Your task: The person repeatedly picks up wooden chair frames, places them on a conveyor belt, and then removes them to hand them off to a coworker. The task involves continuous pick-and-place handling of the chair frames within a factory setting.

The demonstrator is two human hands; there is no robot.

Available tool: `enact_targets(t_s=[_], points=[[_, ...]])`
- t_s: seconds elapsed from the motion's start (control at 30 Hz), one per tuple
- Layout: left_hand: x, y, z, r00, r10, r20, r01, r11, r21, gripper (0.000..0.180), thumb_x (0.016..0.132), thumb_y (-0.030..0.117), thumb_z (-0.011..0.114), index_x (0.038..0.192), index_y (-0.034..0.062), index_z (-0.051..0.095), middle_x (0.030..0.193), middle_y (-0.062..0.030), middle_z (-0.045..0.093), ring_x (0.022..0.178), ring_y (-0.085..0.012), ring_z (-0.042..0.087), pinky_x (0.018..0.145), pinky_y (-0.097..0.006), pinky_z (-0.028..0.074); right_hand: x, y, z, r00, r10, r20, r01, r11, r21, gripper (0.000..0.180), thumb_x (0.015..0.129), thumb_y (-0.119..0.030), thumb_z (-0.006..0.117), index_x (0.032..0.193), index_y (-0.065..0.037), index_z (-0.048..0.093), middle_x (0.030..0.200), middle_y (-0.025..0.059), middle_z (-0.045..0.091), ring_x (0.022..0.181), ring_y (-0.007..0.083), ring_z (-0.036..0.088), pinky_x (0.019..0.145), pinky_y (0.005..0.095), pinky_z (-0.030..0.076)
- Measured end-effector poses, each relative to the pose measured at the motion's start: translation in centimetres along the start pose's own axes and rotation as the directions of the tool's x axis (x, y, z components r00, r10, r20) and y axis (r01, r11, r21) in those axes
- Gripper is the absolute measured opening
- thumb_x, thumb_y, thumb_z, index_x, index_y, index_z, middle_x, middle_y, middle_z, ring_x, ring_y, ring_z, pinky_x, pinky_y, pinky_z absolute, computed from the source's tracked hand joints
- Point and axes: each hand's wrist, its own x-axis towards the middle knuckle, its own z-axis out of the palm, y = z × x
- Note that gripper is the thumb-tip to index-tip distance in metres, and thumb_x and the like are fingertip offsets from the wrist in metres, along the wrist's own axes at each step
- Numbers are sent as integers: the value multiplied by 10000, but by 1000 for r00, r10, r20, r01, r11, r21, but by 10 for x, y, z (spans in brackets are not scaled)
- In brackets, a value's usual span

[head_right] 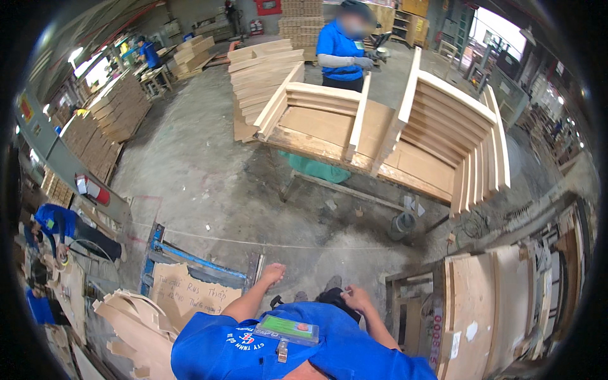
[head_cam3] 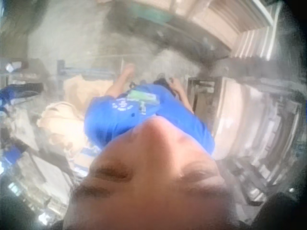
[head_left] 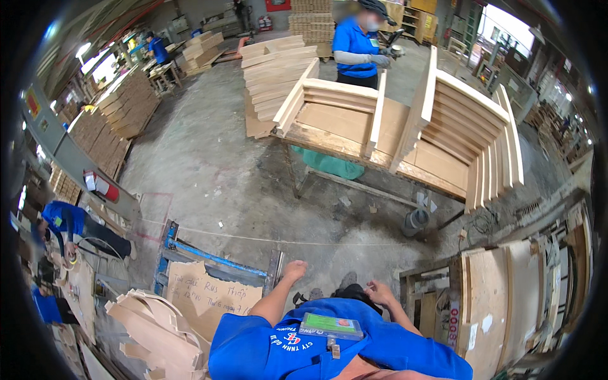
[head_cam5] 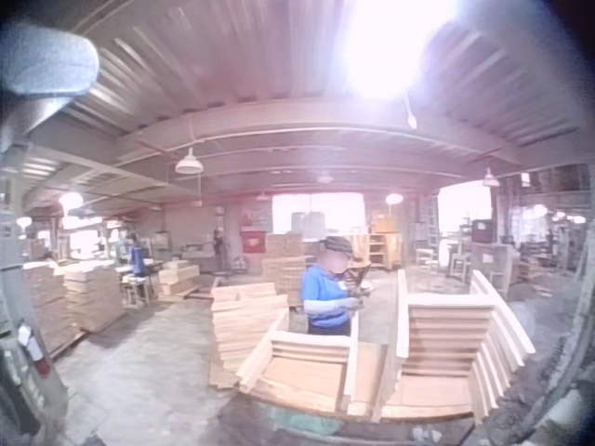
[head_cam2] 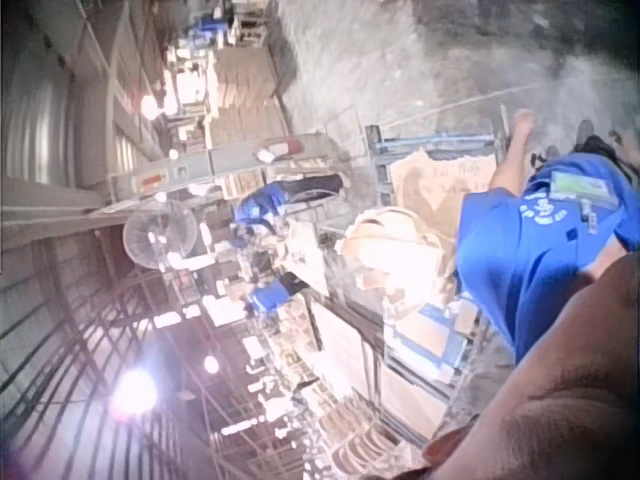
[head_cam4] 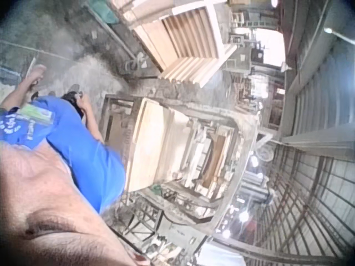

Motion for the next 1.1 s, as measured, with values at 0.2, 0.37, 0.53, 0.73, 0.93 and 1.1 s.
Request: enact_targets(t_s=[0.2,0.37,0.53,0.73,0.93,1.1], points=[[5,-20,3,991,71,115,-120,851,512,315,886,322,599,992,95,789,1007,-184,758,949,-369,730,816,-499,571,66,-14,-15,971,-113,210,106,993,47,425,936,-280,723,1244,7,664,1124,226,749,994,304,742,880,400,570],[-2,-18,-9,983,-158,94,97,878,469,380,853,285,600,1082,39,778,1214,-208,721,1110,-405,700,917,-521,570,141,15,-53,912,-313,264,241,932,271,318,964,-175,723,1187,36,638,930,137,720,817,183,676,746,335,556],[-9,1,2,917,-308,-254,332,941,59,417,869,309,610,1125,17,761,1238,-229,705,1146,-419,681,950,-516,559,218,-5,-123,850,-334,406,270,940,209,320,972,-176,731,1205,15,622,891,83,681,781,155,640,674,308,534],[-5,31,44,779,-401,-482,362,915,-176,346,887,294,577,1057,73,782,1168,-249,714,1101,-446,683,975,-501,547,301,-61,-187,895,-320,312,279,945,171,280,982,-180,708,1181,-7,616,901,47,654,703,115,592,571,283,484],[-5,39,40,953,-177,-246,218,965,148,312,886,243,556,970,59,793,1101,-261,724,1091,-442,688,972,-483,550,297,-90,-179,927,-326,183,249,904,348,213,1035,-210,638,1207,-99,578,827,-5,616,635,83,572,489,234,452],[12,42,36,925,-314,-213,334,940,66,427,885,336,598,1069,-13,763,1166,-280,708,1119,-434,687,970,-497,547,259,-39,-142,884,-306,353,167,913,373,85,995,-111,668,1043,-50,635,830,8,646,692,102,589,612,274,491]])
